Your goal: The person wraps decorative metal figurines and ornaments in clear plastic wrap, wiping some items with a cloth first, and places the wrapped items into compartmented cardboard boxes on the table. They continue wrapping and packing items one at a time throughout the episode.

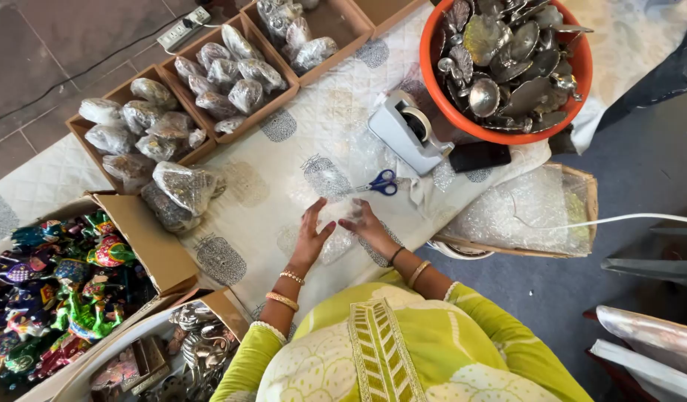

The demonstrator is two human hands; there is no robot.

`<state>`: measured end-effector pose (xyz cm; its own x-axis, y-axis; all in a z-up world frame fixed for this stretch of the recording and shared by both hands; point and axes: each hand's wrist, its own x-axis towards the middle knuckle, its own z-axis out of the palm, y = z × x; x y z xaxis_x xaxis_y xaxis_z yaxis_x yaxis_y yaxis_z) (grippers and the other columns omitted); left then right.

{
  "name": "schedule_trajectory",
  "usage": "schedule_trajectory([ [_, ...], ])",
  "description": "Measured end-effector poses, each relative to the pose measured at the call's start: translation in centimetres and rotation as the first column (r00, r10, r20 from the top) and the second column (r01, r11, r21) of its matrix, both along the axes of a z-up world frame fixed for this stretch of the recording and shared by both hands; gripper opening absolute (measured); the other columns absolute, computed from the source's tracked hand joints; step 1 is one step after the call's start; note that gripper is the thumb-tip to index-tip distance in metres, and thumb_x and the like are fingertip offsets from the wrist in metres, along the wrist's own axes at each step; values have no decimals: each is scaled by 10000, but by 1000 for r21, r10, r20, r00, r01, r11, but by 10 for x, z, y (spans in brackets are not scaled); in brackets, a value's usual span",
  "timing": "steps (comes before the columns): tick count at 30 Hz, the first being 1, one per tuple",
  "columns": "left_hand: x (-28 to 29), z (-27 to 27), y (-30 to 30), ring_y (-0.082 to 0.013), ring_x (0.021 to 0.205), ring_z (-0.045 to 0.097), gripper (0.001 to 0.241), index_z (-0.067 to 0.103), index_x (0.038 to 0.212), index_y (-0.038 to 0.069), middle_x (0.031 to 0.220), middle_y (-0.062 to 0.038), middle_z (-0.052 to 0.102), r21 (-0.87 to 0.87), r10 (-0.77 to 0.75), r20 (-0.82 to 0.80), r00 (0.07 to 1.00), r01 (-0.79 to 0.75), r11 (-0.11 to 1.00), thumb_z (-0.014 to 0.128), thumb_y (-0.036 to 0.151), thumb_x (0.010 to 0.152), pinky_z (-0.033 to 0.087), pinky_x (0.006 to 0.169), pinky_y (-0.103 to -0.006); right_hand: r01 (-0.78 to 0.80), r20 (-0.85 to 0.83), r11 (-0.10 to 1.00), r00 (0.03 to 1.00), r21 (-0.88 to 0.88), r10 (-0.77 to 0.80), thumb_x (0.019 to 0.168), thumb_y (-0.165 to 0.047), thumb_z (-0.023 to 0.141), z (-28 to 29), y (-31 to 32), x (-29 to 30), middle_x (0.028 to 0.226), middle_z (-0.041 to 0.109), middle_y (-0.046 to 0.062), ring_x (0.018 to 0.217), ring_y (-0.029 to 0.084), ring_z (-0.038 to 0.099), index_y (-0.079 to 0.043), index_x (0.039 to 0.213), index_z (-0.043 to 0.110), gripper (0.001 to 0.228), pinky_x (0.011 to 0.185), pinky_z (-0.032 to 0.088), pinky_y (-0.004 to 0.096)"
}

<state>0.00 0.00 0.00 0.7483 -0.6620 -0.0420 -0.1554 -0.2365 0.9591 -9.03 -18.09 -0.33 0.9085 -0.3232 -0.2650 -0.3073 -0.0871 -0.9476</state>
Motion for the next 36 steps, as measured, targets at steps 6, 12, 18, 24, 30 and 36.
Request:
schedule_trajectory([
  [6, 7, 11, 10, -333, 1196, 528, 714, 371, 1479, 75, 1410, -144, 379, -242, 333, -688, 645, -636, 733, 760, 175, 889, 579, 1002, -521, -34, 61, 893, 998, 449, 8, 980, -145, 689, -54, -27, 4, 1188, 682, 63, 1093, 135, 635, 3, 1342, 600, 401, 970, 526, 279],
  [12, 13, 48, 8, -264, 1199, 633, 614, 532, 1376, 37, 1359, -147, 615, -386, -218, -910, 352, -530, 755, 663, 388, 889, 560, 982, -374, -119, -54, 951, 989, 285, 140, 929, -180, 709, 46, -13, 21, 1115, 691, 37, 898, 129, 643, -86, 1354, 579, 454, 752, 575, 302],
  [18, 32, -17, 17, -211, 892, 700, 123, 654, 1092, 29, 995, -80, 708, -400, 82, -738, 670, -532, 746, 666, 127, 1019, 650, 846, -418, -147, 110, 941, 987, 304, 119, 978, -136, 704, -9, -41, 12, 1003, 690, 60, 881, 134, 660, -22, 1252, 647, 302, 804, 590, 294],
  [24, 34, -43, 34, -162, 722, 607, 118, 669, 1042, 29, 907, -69, 684, -352, 177, -736, 653, -593, 724, 703, 140, 1061, 484, 545, -314, 107, 210, 937, 960, 332, -185, 1054, -113, 608, -17, -37, 18, 938, 558, -42, 847, 70, 533, -68, 1145, 603, 101, 760, 488, 228],
  [30, 40, 7, 43, -147, 876, 733, 105, 647, 1033, 43, 974, -68, 736, -316, 182, -820, 543, -694, 647, 621, 139, 998, 597, 711, -290, 172, -43, 940, 985, 293, -167, 1051, -157, 578, 49, -32, 32, 717, 498, -55, 557, 43, 414, -150, 1074, 580, 24, 448, 305, 211],
  [36, 47, -33, 47, -160, 567, 531, 148, 543, 1062, 93, 756, -38, 575, -284, 403, -690, 602, -736, 614, 677, 154, 1046, 429, 474, -342, 76, 14, 992, 997, -105, -75, 1055, -133, 564, 58, -26, 58, 675, 581, -12, 514, 78, 520, -121, 1090, 565, 36, 466, 404, 259],
])
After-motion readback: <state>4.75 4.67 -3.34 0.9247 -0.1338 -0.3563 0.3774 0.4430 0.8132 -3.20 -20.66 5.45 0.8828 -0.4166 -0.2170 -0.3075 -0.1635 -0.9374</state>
